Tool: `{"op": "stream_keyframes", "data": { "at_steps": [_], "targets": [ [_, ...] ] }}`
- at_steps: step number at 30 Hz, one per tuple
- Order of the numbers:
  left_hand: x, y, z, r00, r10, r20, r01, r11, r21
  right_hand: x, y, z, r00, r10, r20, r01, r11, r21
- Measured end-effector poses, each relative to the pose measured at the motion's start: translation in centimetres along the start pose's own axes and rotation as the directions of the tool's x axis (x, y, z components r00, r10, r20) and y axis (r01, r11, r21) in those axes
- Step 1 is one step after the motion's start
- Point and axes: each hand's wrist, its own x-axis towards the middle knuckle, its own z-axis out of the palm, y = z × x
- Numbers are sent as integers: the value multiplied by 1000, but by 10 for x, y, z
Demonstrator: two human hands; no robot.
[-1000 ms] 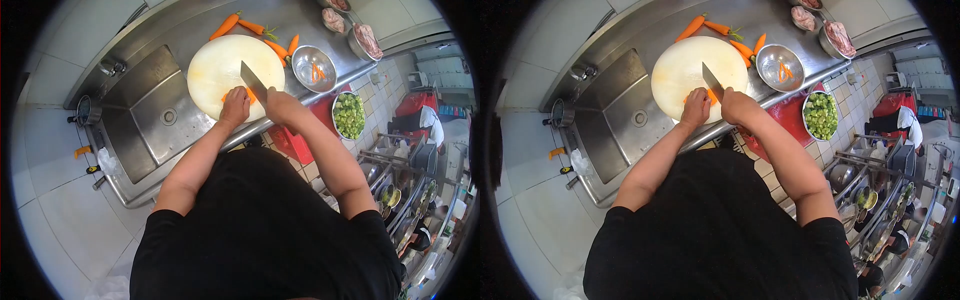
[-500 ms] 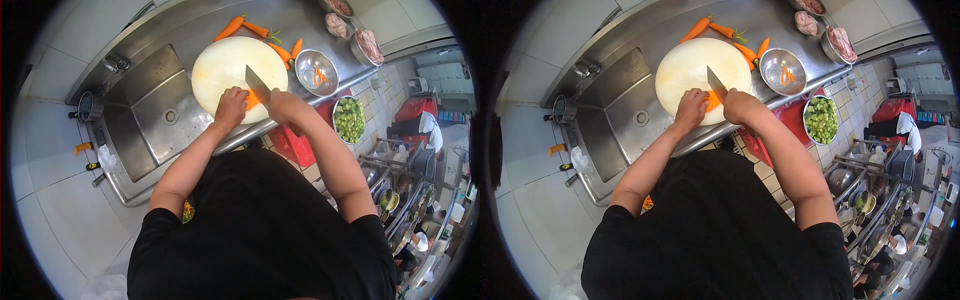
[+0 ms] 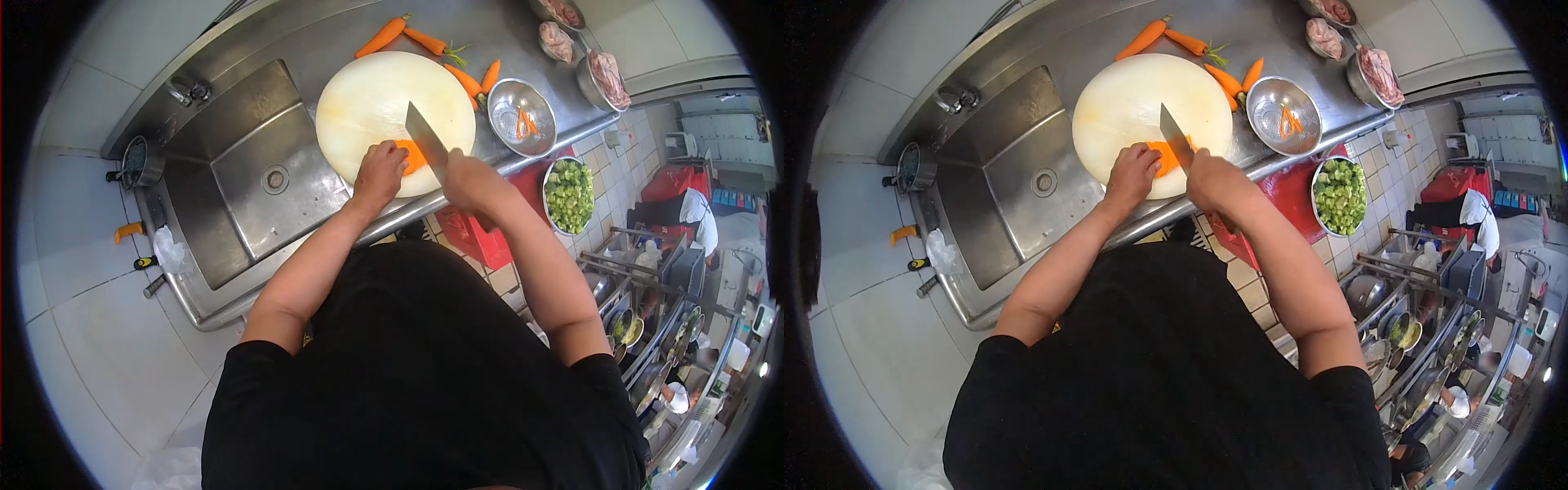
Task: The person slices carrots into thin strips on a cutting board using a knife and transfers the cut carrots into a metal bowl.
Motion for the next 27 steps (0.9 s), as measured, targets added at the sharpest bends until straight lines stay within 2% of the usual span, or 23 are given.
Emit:
{"op": "stream_keyframes", "data": {
  "at_steps": [1, 2, 3, 5, 7, 9, 11, 13, 14, 15, 17, 21, 23, 24, 27],
  "targets": [
    [1, 1, 0, 1000, -18, 13, 19, 1000, -4, -7, 0, 0, 999, -15, 52, 17, 1000, -22],
    [2, 1, 0, 1000, -24, 7, 24, 1000, -10, -11, 4, 19, 998, 63, 19, -63, 998, -6],
    [1, 2, 0, 999, -33, 10, 33, 999, -13, -12, 12, 42, 998, 61, 26, -60, 998, -20],
    [-2, 2, 2, 999, -52, -1, 52, 998, -23, -9, 26, 73, 995, 85, -56, -82, 995, 65],
    [-2, 1, 2, 999, -8, -38, 7, 1000, -23, -2, 21, 61, 993, 103, -53, -99, 993, 59],
    [-4, 1, 1, 1000, -5, -2, 5, 1000, -5, 7, 16, 41, 998, 16, -66, -13, 999, 34],
    [3, 2, 0, 1000, -3, 8, 3, 1000, 18, 16, 1, 11, 997, 3, -72, -3, 1000, -1],
    [2, 1, 0, 1000, 4, 5, -4, 1000, 14, 8, -16, -17, 985, 95, 145, -104, 993, 53],
    [2, 0, 0, 1000, 1, 1, -1, 1000, 12, -11, -19, -16, 994, 41, 105, -47, 998, 49],
    [3, 0, 1, 1000, 0, -3, 0, 1000, 1, -4, 3, 22, 999, -21, -29, 21, 1000, -11],
    [-1, 0, 4, 1000, -26, -18, 25, 1000, -17, -7, 14, 58, 994, 44, -99, -39, 998, 55],
    [3, -1, 1, 1000, -15, -14, 15, 1000, -19, 8, 17, 57, 993, 86, -79, -79, 994, 77],
    [8, 1, 1, 1000, -10, 2, 10, 1000, -7, 18, 5, 15, 998, -9, -65, 9, 1000, 10],
    [6, 2, 0, 1000, -17, 8, 17, 1000, -3, 15, -6, -4, 1000, 19, 20, -19, 1000, -23],
    [2, 1, 3, 1000, -23, 0, 23, 1000, -4, -5, -9, -2, 993, 79, 87, -82, 996, 35]
  ]
}}
